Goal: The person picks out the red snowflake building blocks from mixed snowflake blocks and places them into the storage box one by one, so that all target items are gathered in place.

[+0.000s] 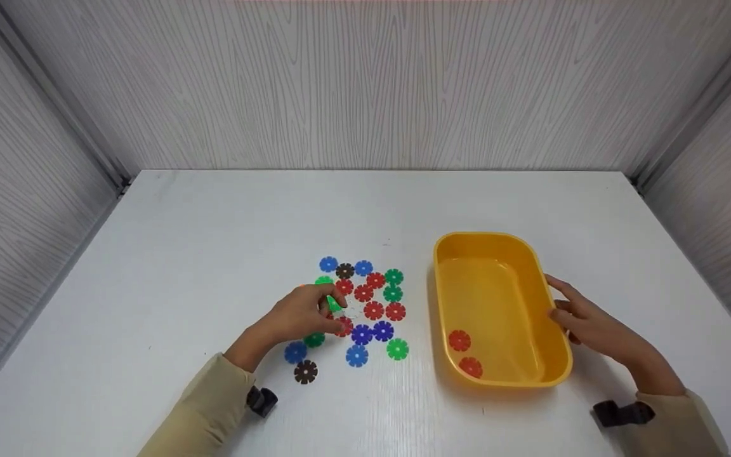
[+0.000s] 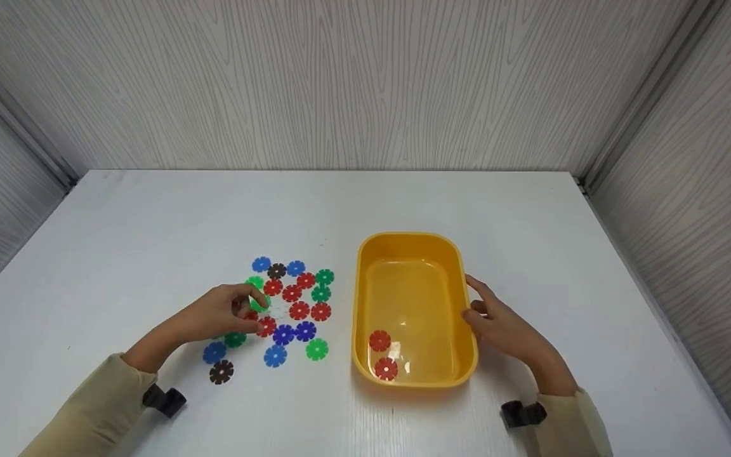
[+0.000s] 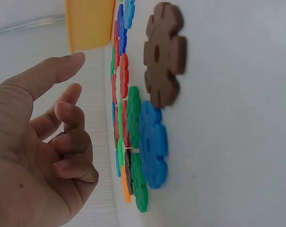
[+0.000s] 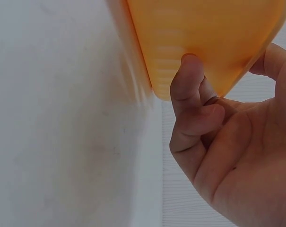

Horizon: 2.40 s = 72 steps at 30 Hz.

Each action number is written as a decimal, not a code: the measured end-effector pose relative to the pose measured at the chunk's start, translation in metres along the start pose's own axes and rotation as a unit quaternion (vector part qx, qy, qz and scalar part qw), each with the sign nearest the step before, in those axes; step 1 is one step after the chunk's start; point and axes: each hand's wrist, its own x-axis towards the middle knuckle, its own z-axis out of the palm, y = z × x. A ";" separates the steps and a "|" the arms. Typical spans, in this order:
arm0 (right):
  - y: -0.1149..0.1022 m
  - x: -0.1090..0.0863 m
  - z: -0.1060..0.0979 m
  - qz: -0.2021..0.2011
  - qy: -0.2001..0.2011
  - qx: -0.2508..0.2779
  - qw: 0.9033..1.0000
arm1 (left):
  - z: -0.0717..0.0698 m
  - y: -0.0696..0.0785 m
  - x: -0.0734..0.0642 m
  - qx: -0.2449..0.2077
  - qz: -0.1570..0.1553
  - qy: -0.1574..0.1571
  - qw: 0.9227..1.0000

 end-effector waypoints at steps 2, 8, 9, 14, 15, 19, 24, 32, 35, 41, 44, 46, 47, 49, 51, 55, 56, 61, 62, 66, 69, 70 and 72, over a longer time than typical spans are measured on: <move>0.000 0.000 0.000 0.000 -0.001 -0.002 1.000 | 0.000 -0.002 0.000 0.025 -0.011 -0.007 1.000; 0.000 0.001 0.000 -0.008 -0.003 0.003 1.000 | 0.002 -0.002 0.002 0.100 -0.025 -0.003 0.995; 0.000 0.001 0.000 -0.009 -0.003 0.004 1.000 | 0.003 -0.002 0.003 0.110 -0.023 -0.001 0.994; 0.000 0.001 0.000 -0.005 -0.001 0.005 1.000 | 0.005 0.000 0.004 0.136 -0.017 0.001 0.991; 0.000 0.001 0.000 -0.003 -0.001 0.005 1.000 | 0.005 -0.001 0.004 0.137 -0.017 0.000 0.990; 0.000 0.000 0.000 -0.001 -0.002 0.003 1.000 | 0.006 0.001 0.005 0.131 -0.023 -0.002 0.991; 0.000 0.000 0.000 -0.007 -0.002 0.000 1.000 | 0.007 0.002 0.005 0.120 -0.034 -0.011 0.992; 0.000 0.000 0.000 -0.001 -0.003 -0.002 1.000 | 0.008 0.006 0.004 0.117 -0.022 -0.010 0.993; 0.000 0.000 -0.001 0.002 -0.001 -0.004 1.000 | 0.010 0.009 0.002 0.128 0.000 0.008 0.992; -0.001 -0.001 -0.001 0.011 0.004 -0.005 1.000 | 0.013 0.016 -0.002 0.154 0.017 0.027 0.988; -0.001 -0.002 0.000 0.015 0.005 -0.009 1.000 | 0.013 0.016 -0.002 0.153 0.016 0.014 0.988; -0.001 -0.001 0.000 0.015 0.005 -0.010 1.000 | 0.012 0.014 -0.002 0.156 0.018 0.007 0.988; -0.001 -0.001 0.000 0.013 0.004 -0.010 1.000 | 0.011 0.014 -0.002 0.158 0.021 0.004 0.987; -0.001 -0.001 -0.001 0.012 0.004 -0.011 1.000 | 0.010 0.013 -0.003 0.158 0.024 -0.001 0.987; -0.001 -0.002 -0.001 0.014 0.005 -0.012 1.000 | 0.009 0.012 -0.003 0.156 0.028 -0.005 0.987; -0.002 -0.003 -0.001 0.016 0.006 -0.014 1.000 | 0.008 0.011 -0.004 0.128 0.025 -0.014 0.991; -0.002 -0.003 -0.001 0.015 0.006 -0.014 1.000 | 0.008 0.011 -0.004 0.117 0.024 -0.015 0.993; -0.001 -0.002 0.000 0.005 0.004 -0.010 1.000 | 0.006 0.011 -0.004 0.028 0.020 -0.019 0.999; -0.001 -0.001 0.000 0.004 0.004 -0.011 1.000 | 0.006 0.011 -0.004 0.006 0.023 -0.020 1.000; -0.001 -0.001 0.000 0.002 0.003 -0.008 1.000 | 0.005 0.012 -0.003 -0.083 0.048 -0.028 0.995; -0.001 -0.001 0.000 0.004 0.003 -0.004 1.000 | 0.005 0.013 -0.001 -0.128 0.062 -0.034 0.989; -0.001 -0.001 0.000 0.005 0.003 -0.002 1.000 | 0.005 0.013 0.000 -0.139 0.064 -0.037 0.988; -0.002 0.000 0.001 0.005 0.003 -0.002 1.000 | 0.005 0.014 0.001 -0.154 0.064 -0.039 0.985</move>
